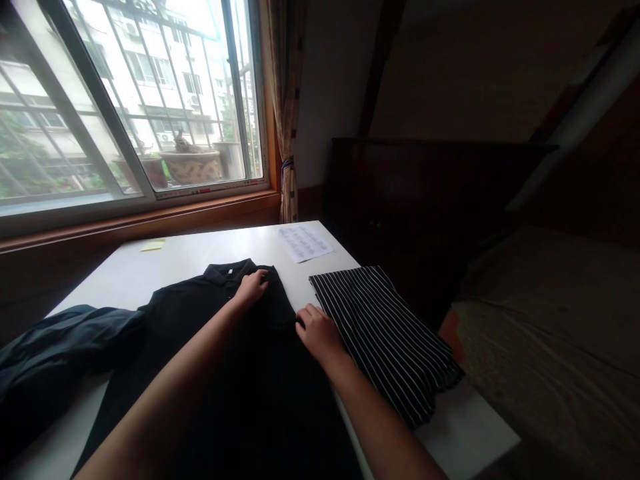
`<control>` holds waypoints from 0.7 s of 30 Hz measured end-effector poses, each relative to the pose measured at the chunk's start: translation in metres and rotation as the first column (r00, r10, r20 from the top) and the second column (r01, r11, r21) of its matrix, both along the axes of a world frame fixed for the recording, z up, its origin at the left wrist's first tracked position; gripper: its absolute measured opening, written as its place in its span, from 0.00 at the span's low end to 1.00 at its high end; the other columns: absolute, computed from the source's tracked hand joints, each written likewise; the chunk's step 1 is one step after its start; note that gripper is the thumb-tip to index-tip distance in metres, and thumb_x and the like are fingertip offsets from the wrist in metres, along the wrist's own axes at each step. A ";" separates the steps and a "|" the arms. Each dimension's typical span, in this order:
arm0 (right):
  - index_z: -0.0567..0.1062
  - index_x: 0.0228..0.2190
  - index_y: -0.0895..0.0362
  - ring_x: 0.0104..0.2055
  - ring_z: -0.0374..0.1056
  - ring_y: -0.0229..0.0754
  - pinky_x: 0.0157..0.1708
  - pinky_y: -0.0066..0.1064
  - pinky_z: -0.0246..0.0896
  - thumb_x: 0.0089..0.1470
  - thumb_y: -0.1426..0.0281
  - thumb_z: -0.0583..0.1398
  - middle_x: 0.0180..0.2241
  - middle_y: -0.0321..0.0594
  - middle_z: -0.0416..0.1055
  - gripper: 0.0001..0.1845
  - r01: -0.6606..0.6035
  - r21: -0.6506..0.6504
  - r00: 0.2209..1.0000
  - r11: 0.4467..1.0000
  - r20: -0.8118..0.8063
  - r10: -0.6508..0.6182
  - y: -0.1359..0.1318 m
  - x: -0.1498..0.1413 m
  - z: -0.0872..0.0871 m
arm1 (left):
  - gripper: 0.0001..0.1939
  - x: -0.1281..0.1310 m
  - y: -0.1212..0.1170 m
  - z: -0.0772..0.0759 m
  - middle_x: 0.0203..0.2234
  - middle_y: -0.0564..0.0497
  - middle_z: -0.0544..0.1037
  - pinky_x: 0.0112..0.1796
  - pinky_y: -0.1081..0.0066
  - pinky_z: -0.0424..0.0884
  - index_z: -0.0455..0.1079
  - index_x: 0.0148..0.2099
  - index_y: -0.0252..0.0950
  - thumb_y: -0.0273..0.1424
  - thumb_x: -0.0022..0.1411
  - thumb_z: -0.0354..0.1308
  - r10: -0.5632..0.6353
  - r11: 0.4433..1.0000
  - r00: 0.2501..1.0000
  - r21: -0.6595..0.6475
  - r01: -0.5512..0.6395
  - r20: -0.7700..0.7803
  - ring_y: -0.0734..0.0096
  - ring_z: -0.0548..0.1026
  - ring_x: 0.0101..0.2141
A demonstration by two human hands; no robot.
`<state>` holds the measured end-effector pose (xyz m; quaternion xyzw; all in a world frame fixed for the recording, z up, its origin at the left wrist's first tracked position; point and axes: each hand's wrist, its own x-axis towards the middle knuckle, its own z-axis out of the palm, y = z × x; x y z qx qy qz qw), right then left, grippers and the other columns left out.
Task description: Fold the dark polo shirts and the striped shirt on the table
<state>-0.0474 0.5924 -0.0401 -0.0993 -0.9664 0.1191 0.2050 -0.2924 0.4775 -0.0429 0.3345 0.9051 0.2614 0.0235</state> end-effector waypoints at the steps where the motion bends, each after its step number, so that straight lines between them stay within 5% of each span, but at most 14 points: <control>1: 0.74 0.37 0.52 0.42 0.70 0.44 0.45 0.32 0.63 0.58 0.74 0.61 0.39 0.39 0.73 0.05 0.005 -0.001 1.000 1.000 -0.006 -0.005 0.000 0.000 0.000 | 0.22 -0.005 0.003 0.000 0.52 0.42 0.78 0.53 0.63 0.66 0.65 0.62 0.37 0.30 0.66 0.56 0.006 1.000 1.000 0.014 -0.006 0.019 0.57 0.73 0.53; 21: 0.69 0.33 0.52 0.40 0.67 0.44 0.43 0.33 0.62 0.56 0.78 0.58 0.36 0.38 0.70 0.08 0.034 -0.104 0.999 0.994 -0.025 -0.037 0.015 0.001 0.002 | 0.21 -0.038 0.063 -0.004 0.44 0.47 0.81 0.44 0.68 0.70 0.69 0.57 0.40 0.30 0.61 0.61 0.083 0.986 0.989 0.136 -0.100 0.122 0.62 0.79 0.45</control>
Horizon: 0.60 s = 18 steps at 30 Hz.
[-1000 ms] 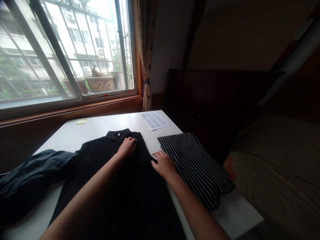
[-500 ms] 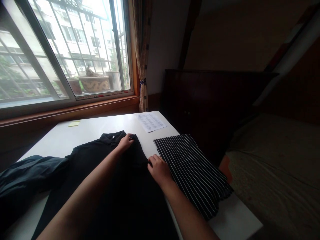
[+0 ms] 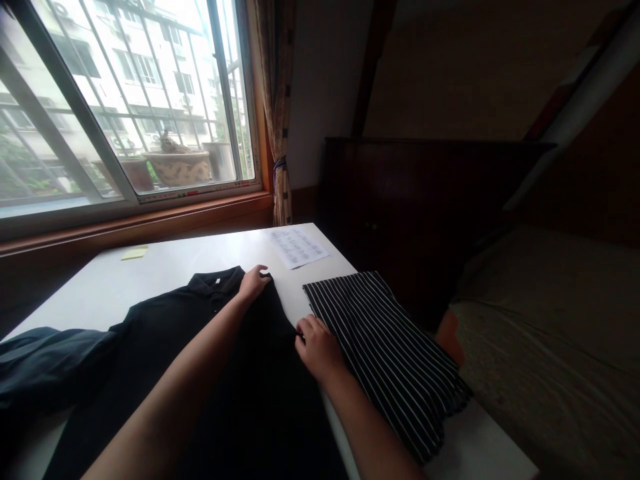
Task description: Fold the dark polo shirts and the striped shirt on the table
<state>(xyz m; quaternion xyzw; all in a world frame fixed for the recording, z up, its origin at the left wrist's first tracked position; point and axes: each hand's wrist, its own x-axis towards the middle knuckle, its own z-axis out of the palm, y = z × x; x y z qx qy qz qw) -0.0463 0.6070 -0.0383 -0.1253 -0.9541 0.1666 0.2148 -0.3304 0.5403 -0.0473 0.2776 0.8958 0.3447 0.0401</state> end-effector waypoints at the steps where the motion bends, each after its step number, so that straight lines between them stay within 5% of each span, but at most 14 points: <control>1: 0.69 0.33 0.52 0.41 0.67 0.45 0.43 0.33 0.62 0.55 0.79 0.58 0.37 0.38 0.70 0.08 0.003 0.010 1.000 1.000 0.008 -0.003 0.000 0.000 0.000 | 0.21 0.000 0.002 -0.001 0.44 0.47 0.81 0.44 0.68 0.70 0.69 0.57 0.40 0.31 0.61 0.61 -0.003 1.000 1.000 -0.002 0.003 -0.006 0.62 0.79 0.44; 8: 0.71 0.34 0.52 0.43 0.67 0.45 0.45 0.34 0.63 0.55 0.79 0.58 0.38 0.39 0.71 0.09 0.014 0.092 0.997 0.996 0.073 -0.021 0.004 0.004 -0.002 | 0.18 0.004 0.005 0.002 0.41 0.48 0.82 0.44 0.68 0.71 0.69 0.58 0.40 0.33 0.66 0.57 -0.105 0.994 0.989 -0.035 0.102 -0.101 0.63 0.79 0.42; 11: 0.71 0.34 0.52 0.43 0.68 0.46 0.45 0.34 0.64 0.55 0.79 0.58 0.38 0.40 0.72 0.09 0.016 0.088 0.997 0.996 0.077 -0.022 0.005 0.007 -0.001 | 0.18 0.009 -0.002 0.008 0.48 0.44 0.80 0.51 0.62 0.69 0.70 0.59 0.39 0.33 0.68 0.54 -0.175 0.984 0.963 -0.065 0.165 -0.206 0.57 0.76 0.49; 18: 0.75 0.51 0.54 0.53 0.68 0.48 0.56 0.42 0.63 0.59 0.77 0.55 0.49 0.45 0.75 0.20 -0.097 0.047 0.993 0.994 -0.061 0.099 -0.004 0.007 0.007 | 0.20 0.049 -0.035 0.009 0.64 0.46 0.66 0.65 0.59 0.54 0.69 0.62 0.41 0.32 0.71 0.49 -0.489 0.872 0.785 -0.191 0.451 -0.380 0.60 0.59 0.66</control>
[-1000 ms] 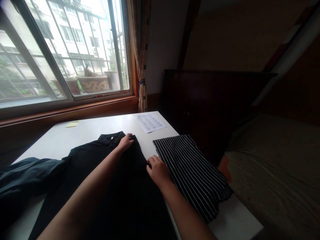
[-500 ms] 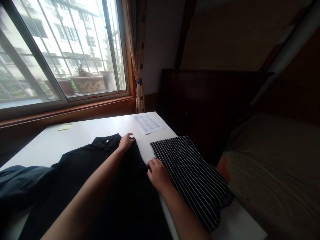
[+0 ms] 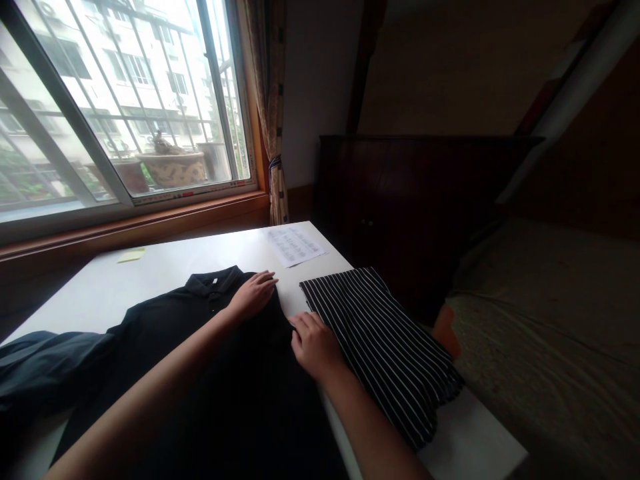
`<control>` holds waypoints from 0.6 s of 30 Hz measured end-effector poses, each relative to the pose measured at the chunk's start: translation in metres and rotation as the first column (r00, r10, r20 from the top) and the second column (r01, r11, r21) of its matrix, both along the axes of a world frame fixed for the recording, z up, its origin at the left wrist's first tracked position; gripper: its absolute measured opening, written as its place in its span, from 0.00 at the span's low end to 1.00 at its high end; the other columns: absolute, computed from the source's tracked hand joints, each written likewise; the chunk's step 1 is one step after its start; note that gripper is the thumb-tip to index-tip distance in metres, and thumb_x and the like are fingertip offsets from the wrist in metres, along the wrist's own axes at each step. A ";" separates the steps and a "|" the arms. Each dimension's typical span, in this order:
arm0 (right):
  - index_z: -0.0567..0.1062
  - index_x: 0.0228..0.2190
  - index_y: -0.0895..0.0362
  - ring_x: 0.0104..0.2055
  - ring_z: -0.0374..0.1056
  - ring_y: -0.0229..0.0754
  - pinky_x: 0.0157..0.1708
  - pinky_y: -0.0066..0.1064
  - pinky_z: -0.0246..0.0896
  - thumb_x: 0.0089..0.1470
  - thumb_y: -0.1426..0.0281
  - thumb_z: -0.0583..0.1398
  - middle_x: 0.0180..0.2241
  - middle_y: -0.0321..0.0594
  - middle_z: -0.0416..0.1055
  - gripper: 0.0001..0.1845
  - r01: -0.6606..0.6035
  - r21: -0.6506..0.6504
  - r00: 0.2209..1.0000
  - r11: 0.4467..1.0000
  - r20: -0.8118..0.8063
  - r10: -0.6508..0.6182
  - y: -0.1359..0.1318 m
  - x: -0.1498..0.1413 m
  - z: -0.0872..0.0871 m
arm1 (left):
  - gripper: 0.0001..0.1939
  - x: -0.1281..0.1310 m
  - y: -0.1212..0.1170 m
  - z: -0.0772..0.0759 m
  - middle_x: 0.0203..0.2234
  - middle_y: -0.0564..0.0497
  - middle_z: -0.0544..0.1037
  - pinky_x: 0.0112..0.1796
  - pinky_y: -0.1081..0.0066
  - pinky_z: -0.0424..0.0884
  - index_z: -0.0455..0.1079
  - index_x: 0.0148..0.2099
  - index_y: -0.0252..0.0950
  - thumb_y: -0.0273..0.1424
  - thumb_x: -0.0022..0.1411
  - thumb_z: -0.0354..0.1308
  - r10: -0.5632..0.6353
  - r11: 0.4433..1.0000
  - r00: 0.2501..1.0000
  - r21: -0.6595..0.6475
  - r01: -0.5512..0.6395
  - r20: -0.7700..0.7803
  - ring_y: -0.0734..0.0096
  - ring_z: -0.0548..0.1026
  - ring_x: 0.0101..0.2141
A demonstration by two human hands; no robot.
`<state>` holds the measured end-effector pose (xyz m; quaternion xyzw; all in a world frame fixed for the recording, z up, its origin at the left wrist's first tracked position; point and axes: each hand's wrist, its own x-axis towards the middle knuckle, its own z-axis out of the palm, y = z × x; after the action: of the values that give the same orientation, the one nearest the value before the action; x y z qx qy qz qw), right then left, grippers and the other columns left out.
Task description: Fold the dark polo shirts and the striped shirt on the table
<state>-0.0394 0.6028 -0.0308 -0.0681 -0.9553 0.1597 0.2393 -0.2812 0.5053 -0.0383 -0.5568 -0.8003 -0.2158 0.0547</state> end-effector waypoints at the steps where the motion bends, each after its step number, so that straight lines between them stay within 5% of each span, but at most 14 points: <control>1: 0.74 0.53 0.54 0.57 0.67 0.48 0.59 0.43 0.61 0.60 0.76 0.55 0.53 0.45 0.74 0.21 -0.056 0.002 0.998 0.998 -0.003 0.056 -0.002 0.000 0.000 | 0.20 0.006 -0.004 -0.003 0.65 0.47 0.66 0.65 0.58 0.54 0.69 0.62 0.41 0.32 0.71 0.50 -0.048 0.999 0.999 -0.025 0.047 -0.012 0.61 0.58 0.66; 6: 0.68 0.61 0.54 0.67 0.58 0.46 0.66 0.46 0.52 0.63 0.68 0.56 0.63 0.44 0.65 0.25 -0.274 -0.018 0.949 0.962 0.154 0.273 -0.008 0.005 -0.005 | 0.24 0.018 -0.014 -0.021 0.69 0.46 0.59 0.66 0.52 0.50 0.61 0.68 0.42 0.37 0.72 0.50 -0.120 0.981 0.992 -0.154 0.114 -0.026 0.58 0.53 0.69; 18: 0.72 0.58 0.51 0.61 0.66 0.44 0.64 0.41 0.57 0.61 0.68 0.59 0.58 0.41 0.71 0.23 -0.253 -0.072 0.953 0.965 0.151 0.261 -0.005 0.012 -0.005 | 0.30 0.004 0.007 -0.025 0.71 0.44 0.51 0.66 0.49 0.42 0.51 0.72 0.41 0.42 0.72 0.46 0.042 0.975 0.998 -0.217 -0.050 -0.041 0.58 0.48 0.70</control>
<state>-0.0274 0.5975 -0.0361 0.0379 -0.9676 0.2083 0.1377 -0.2771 0.5119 -0.0635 -0.5446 -0.8306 -0.1152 0.0126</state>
